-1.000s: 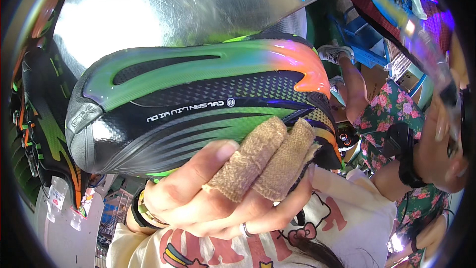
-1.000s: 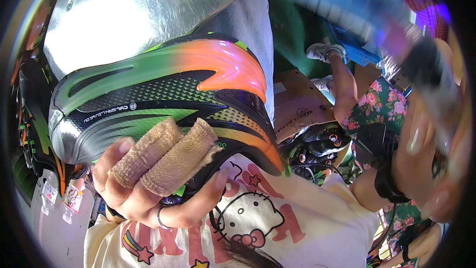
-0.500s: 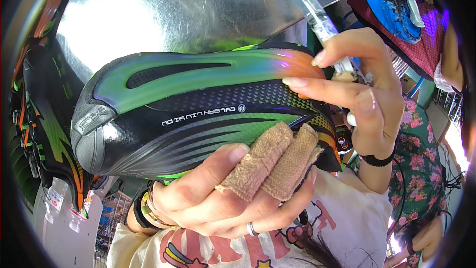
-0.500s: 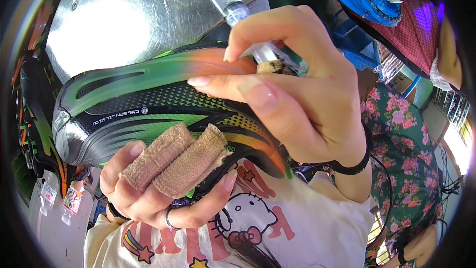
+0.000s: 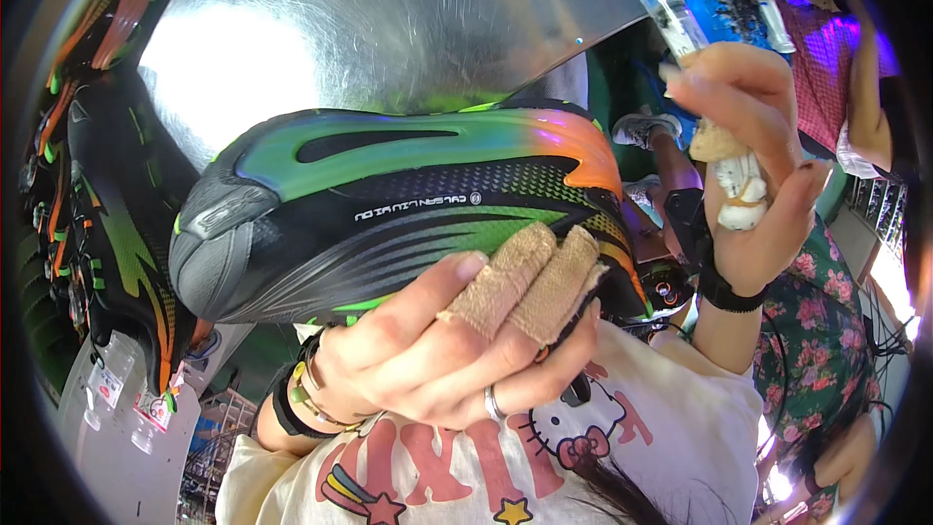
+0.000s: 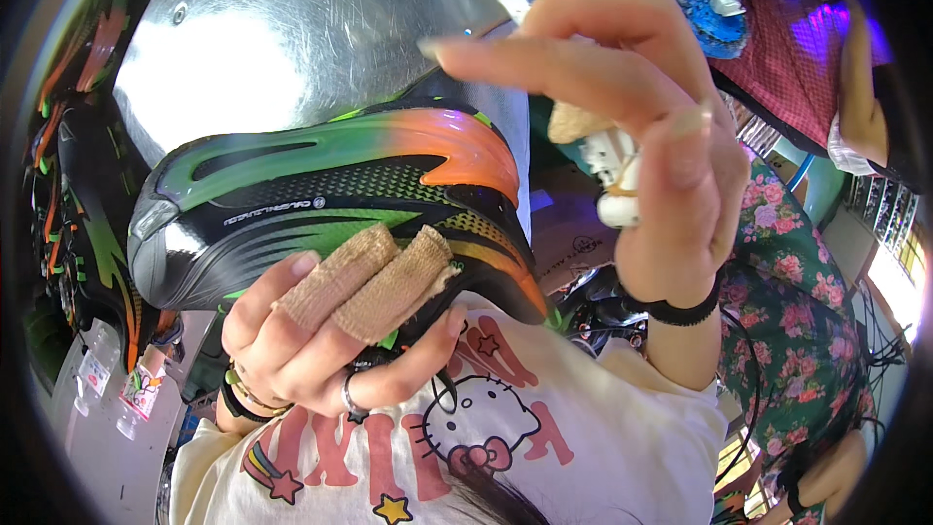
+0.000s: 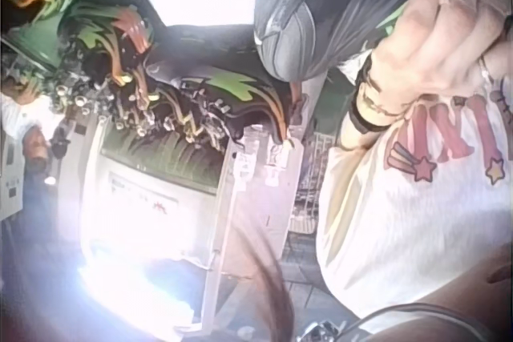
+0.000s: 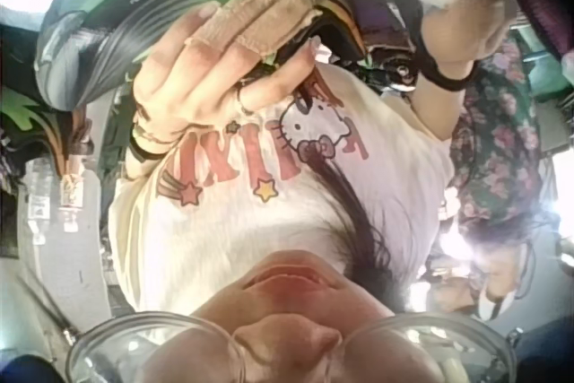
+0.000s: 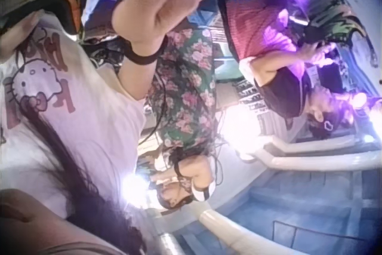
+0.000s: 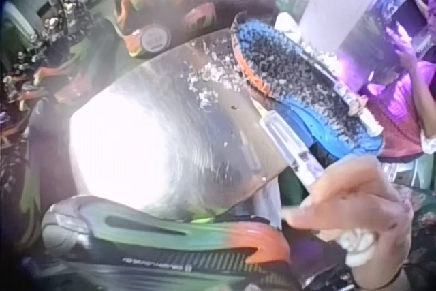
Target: Applying adhesive using a syringe to bond shoe components at an assembly line.
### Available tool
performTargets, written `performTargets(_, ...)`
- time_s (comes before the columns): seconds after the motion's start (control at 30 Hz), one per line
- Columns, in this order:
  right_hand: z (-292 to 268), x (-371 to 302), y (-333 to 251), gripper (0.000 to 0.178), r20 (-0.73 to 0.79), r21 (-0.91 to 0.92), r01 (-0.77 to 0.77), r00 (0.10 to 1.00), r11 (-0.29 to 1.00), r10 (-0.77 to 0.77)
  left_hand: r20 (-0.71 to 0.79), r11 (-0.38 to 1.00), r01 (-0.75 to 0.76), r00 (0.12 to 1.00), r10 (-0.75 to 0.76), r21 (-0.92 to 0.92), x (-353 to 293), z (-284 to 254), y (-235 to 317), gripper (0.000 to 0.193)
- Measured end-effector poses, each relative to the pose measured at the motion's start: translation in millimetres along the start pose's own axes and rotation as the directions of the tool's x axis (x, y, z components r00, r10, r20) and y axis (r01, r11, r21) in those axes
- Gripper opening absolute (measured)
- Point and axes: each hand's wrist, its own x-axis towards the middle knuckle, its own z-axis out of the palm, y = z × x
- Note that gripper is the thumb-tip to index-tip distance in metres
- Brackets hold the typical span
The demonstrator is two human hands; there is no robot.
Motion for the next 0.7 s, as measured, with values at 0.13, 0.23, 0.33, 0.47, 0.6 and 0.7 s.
performTargets(0.13,4.6,0.0,-11.3,0.078,-0.057,0.001,0.064,0.996,0.998,-0.064,-0.009,0.987,0.070,0.997,-0.072,-0.147,-15.3,-11.7,-2.8,0.015)
performTargets(0.23,6.6,12.5,-2.7,0.046,-0.155,0.027,0.197,0.969,0.980,-0.190,-0.059,0.986,0.043,0.997,-0.053,-0.160,-2.4,-26.6,-9.6,0.017)
performTargets(0.33,11.1,23.8,-2.0,0.041,-0.210,0.050,0.164,0.966,0.985,-0.151,-0.139,0.987,-0.022,0.990,0.000,-0.160,2.8,-38.9,-17.5,0.017)
performTargets(0.47,20.1,43.1,-2.8,0.037,-0.270,0.078,0.156,0.954,0.985,-0.130,-0.140,0.994,0.044,0.988,-0.058,-0.099,11.6,-52.0,-42.8,0.032)
performTargets(0.6,21.3,57.6,2.4,0.028,-0.231,-0.161,0.181,0.949,0.970,-0.215,-0.022,0.969,0.248,0.968,-0.248,-0.014,19.2,-67.1,-62.8,0.054)
performTargets(0.7,23.9,65.4,6.9,0.017,-0.131,-0.430,0.239,0.938,0.870,-0.322,-0.089,0.891,0.446,0.894,-0.439,0.086,10.0,-75.3,-67.6,0.068)
